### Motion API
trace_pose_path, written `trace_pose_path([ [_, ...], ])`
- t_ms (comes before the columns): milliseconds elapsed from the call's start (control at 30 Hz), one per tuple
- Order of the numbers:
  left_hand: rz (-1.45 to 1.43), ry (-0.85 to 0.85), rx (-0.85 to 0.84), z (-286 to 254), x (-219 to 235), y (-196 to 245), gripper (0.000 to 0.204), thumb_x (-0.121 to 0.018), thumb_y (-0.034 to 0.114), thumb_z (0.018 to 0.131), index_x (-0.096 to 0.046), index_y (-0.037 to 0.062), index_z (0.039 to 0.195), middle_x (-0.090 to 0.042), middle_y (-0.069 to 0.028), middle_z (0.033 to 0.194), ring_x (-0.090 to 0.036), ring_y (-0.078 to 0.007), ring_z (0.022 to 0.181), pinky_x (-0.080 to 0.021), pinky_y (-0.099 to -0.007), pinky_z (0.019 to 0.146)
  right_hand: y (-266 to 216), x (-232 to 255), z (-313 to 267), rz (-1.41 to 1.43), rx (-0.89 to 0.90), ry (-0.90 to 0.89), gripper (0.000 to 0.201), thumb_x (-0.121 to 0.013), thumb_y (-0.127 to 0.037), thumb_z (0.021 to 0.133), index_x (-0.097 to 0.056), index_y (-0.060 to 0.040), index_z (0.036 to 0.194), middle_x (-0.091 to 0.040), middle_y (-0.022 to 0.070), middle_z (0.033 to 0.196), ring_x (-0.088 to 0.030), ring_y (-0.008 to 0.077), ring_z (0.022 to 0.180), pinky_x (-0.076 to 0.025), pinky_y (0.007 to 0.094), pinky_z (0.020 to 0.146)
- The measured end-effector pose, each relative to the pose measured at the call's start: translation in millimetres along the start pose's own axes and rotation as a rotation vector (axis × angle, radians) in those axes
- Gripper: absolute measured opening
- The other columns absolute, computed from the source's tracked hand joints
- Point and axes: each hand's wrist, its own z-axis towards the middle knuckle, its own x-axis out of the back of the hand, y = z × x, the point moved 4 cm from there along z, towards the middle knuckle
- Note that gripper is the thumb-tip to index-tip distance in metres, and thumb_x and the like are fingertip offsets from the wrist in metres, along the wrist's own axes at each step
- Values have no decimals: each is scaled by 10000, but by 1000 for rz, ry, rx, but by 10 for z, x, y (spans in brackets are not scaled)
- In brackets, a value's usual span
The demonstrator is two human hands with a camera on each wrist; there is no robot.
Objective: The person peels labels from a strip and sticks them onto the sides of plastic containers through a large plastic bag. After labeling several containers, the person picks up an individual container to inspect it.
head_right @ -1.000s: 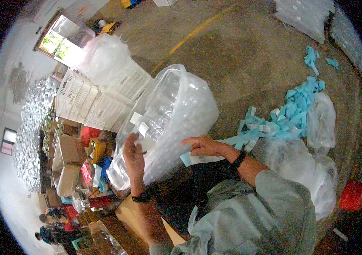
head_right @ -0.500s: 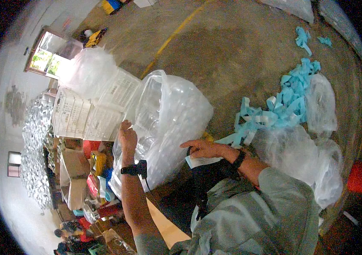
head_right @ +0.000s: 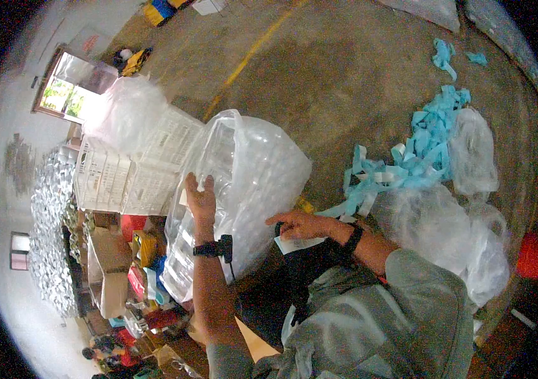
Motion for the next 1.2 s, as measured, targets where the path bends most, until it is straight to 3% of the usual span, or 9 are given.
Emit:
trace_pose_path([
  [67,-279,-90,-21,-150,120,377,551,-650,124,913,-430,-74,1379,-495,-265,1383,-530,-348,1248,-493,-401,950,-27,-44,10,-22,-21,-16,605,-664,-163,905,-425,-176,1461,-595,35,1004,-563,142,959,-458,330,922],
  [100,-262,-30,-150,-286,238,670,477,-621,76,929,-464,-64,1357,-577,-239,1300,-587,-297,1186,-520,-374,900,-50,-59,11,-51,21,14,582,-661,-147,905,-444,-159,1445,-618,34,977,-575,138,920,-476,325,876],
  [267,-403,-119,-49,-1284,503,957,402,-597,44,938,-504,-52,1317,-703,-182,1068,-687,-252,970,-532,-355,856,-193,-64,67,-54,52,63,568,-666,-131,901,-462,-136,1431,-633,29,954,-576,128,872,-492,323,830],
  [400,-251,-109,-32,-1943,641,831,455,-609,139,953,-479,-29,1355,-673,-213,1128,-663,-272,1026,-522,-377,878,-375,-214,189,-115,58,-11,587,-661,-141,901,-442,-127,1445,-643,40,999,-582,133,890,-492,326,841],
  [500,-735,-289,419,-2328,644,644,623,-603,286,973,-351,-25,1451,-588,-254,1259,-584,-277,1146,-492,-380,926,-436,-479,295,-152,44,-90,602,-655,-144,899,-427,-122,1456,-661,57,1007,-598,140,896,-498,329,837],
  [633,-792,-301,534,-2584,775,445,512,-652,191,951,-461,-39,1367,-648,-80,982,-579,-130,872,-474,-267,748,-415,-768,411,-279,89,-189,622,-646,-166,896,-404,-89,1464,-690,90,942,-628,159,859,-511,318,795],
  [867,-905,-252,578,-2839,998,246,461,-642,61,921,-492,-27,1349,-662,-92,1018,-597,-125,905,-480,-262,791,-432,-997,479,-297,39,-290,655,-658,-188,868,-401,-63,1458,-702,85,910,-638,142,814,-519,307,763],
  [1067,-911,-94,564,-2891,1250,-14,454,-653,58,920,-492,-5,1339,-663,-57,884,-593,-102,803,-477,-243,722,-357,-908,483,-394,29,-296,654,-651,-147,854,-406,-66,1456,-704,95,925,-641,143,823,-522,315,781],
  [1200,-564,-83,552,-2915,1326,-84,429,-653,88,927,-514,-18,1318,-686,-88,930,-621,-131,831,-500,-269,755,-329,-852,445,-286,-37,-250,647,-653,-128,848,-416,-61,1446,-708,108,954,-648,154,847,-523,321,795],
])
